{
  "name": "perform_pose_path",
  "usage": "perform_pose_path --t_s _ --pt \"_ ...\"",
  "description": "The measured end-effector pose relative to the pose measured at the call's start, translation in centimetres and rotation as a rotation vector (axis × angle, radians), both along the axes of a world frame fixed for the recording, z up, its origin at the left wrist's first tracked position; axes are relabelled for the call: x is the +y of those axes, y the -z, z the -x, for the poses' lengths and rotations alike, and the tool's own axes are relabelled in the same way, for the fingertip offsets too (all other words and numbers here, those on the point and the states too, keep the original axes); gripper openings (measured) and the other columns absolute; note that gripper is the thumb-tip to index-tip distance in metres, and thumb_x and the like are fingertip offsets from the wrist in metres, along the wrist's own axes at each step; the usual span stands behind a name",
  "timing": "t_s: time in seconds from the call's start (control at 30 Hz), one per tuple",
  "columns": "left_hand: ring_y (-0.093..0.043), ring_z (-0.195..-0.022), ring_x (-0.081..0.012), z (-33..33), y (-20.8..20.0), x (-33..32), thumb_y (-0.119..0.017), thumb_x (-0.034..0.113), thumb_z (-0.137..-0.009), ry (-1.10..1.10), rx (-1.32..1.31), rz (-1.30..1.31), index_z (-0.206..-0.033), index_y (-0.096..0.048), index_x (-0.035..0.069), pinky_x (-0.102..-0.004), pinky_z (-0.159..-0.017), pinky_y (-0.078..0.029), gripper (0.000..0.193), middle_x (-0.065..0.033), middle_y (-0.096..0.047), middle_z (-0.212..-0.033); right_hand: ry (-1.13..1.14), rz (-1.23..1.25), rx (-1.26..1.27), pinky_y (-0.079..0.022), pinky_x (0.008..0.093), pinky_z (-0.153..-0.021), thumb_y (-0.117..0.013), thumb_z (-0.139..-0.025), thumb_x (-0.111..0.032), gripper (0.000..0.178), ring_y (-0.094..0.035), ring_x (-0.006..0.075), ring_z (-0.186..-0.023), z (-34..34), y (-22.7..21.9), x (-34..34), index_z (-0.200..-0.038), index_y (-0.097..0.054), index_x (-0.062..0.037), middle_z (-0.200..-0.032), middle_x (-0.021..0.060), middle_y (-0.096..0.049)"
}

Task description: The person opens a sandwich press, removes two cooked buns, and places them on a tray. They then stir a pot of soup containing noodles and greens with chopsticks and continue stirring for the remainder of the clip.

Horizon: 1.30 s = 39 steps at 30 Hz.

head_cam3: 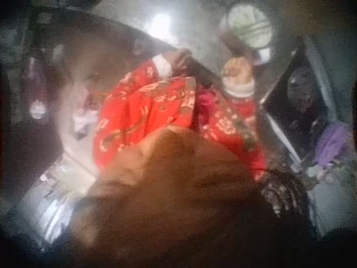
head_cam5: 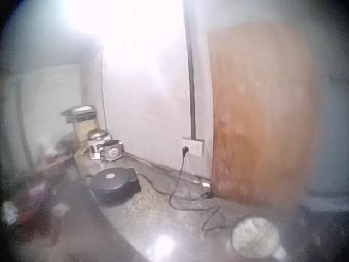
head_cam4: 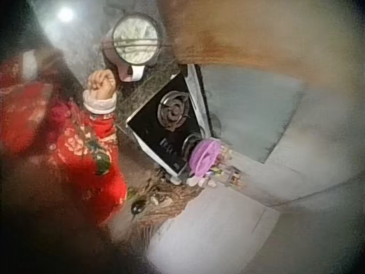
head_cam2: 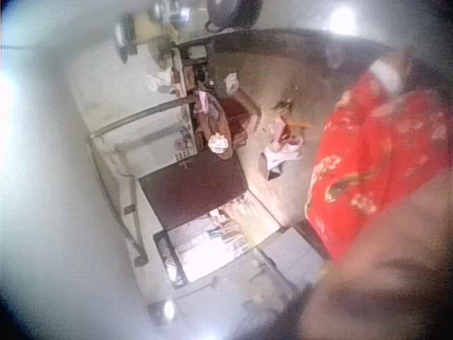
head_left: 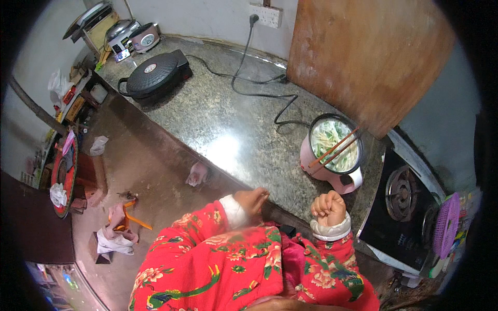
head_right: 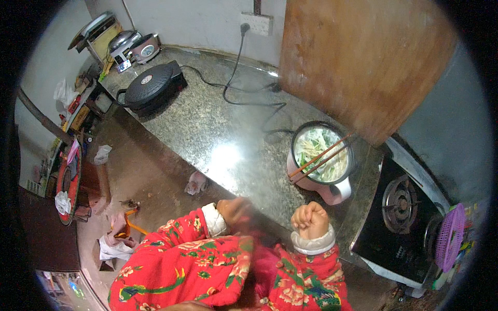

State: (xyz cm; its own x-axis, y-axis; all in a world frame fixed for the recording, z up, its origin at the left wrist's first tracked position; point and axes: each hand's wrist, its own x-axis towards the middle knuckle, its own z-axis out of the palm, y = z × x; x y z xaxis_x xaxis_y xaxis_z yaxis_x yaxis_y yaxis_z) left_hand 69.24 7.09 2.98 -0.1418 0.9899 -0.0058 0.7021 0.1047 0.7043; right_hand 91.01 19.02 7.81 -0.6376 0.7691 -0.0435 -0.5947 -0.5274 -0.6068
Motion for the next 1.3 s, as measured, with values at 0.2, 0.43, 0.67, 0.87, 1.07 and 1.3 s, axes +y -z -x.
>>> perform_pose_path --t_s 0.2,0.43,0.67,0.87,1.07,1.3 --pt "-0.059 -0.073 -0.0326 1.4 -0.9 -1.9 -0.057 0.025 -0.076 0.035 0.016 -0.089 -0.096 -0.054 0.008 -0.0387 -0.060 -0.048 0.026 -0.0159 -0.060 -0.082 -0.173 -0.078 0.013 -0.030 0.0279 -0.042 -0.038 -0.070 0.004 0.019 -0.029 0.0129 -0.039 2.0 -0.8 -1.8 -0.055 -0.039 -0.0081 -0.044 0.0036 -0.033" --pt "-0.061 -0.076 -0.0297 4.9 -1.8 -9.0 -0.050 0.012 -0.084 -0.145 0.051 -0.038 -0.099 -0.055 0.006 -0.0345 -0.063 -0.049 0.017 -0.0152 -0.061 -0.086 -0.361 -0.046 -0.055 -0.029 0.0281 -0.040 -0.043 -0.073 -0.001 0.021 -0.029 0.0132 -0.038 7.8 0.2 -6.8 -0.054 -0.037 -0.0070 -0.043 0.0030 -0.031" --pt "-0.061 -0.061 -0.0254 8.3 -2.1 -17.3 -0.049 0.018 -0.085 -0.244 -0.003 -0.136 -0.098 -0.057 0.010 -0.0322 -0.054 -0.046 0.018 -0.0132 -0.060 -0.069 -0.545 0.044 -0.037 -0.027 0.0252 -0.040 -0.044 -0.069 -0.001 0.019 -0.030 0.0111 -0.039 13.3 0.0 -14.7 -0.052 -0.039 -0.0070 -0.044 0.0019 -0.032" --pt "-0.061 -0.069 -0.0273 8.9 -1.2 -20.0 -0.049 0.020 -0.085 -0.094 0.000 0.022 -0.098 -0.057 0.011 -0.0339 -0.059 -0.047 0.018 -0.0118 -0.061 -0.081 -0.366 0.128 -0.135 -0.029 0.0259 -0.041 -0.044 -0.070 0.000 0.018 -0.030 0.0111 -0.039 12.3 0.5 -20.2 -0.053 -0.040 -0.0065 -0.045 0.0016 -0.033" --pt "-0.061 -0.066 -0.0280 7.6 -1.1 -19.7 -0.050 0.018 -0.084 0.084 -0.022 0.045 -0.096 -0.057 0.012 -0.0347 -0.056 -0.046 0.016 -0.0132 -0.060 -0.076 0.020 0.264 -0.035 -0.034 0.0284 -0.043 -0.044 -0.071 0.002 0.013 -0.036 0.0145 -0.042 8.1 2.9 -22.2 -0.061 -0.043 -0.0063 -0.048 0.0025 -0.037" --pt "-0.061 -0.066 -0.0278 6.0 -1.9 -17.8 -0.051 0.018 -0.083 0.071 0.015 -0.040 -0.096 -0.058 0.011 -0.0338 -0.055 -0.046 0.015 -0.0133 -0.060 -0.074 0.167 0.314 -0.092 -0.040 0.0325 -0.050 -0.041 -0.070 0.007 0.014 -0.043 0.0172 -0.050 6.6 3.8 -20.4 -0.067 -0.044 -0.0068 -0.055 0.0049 -0.042"
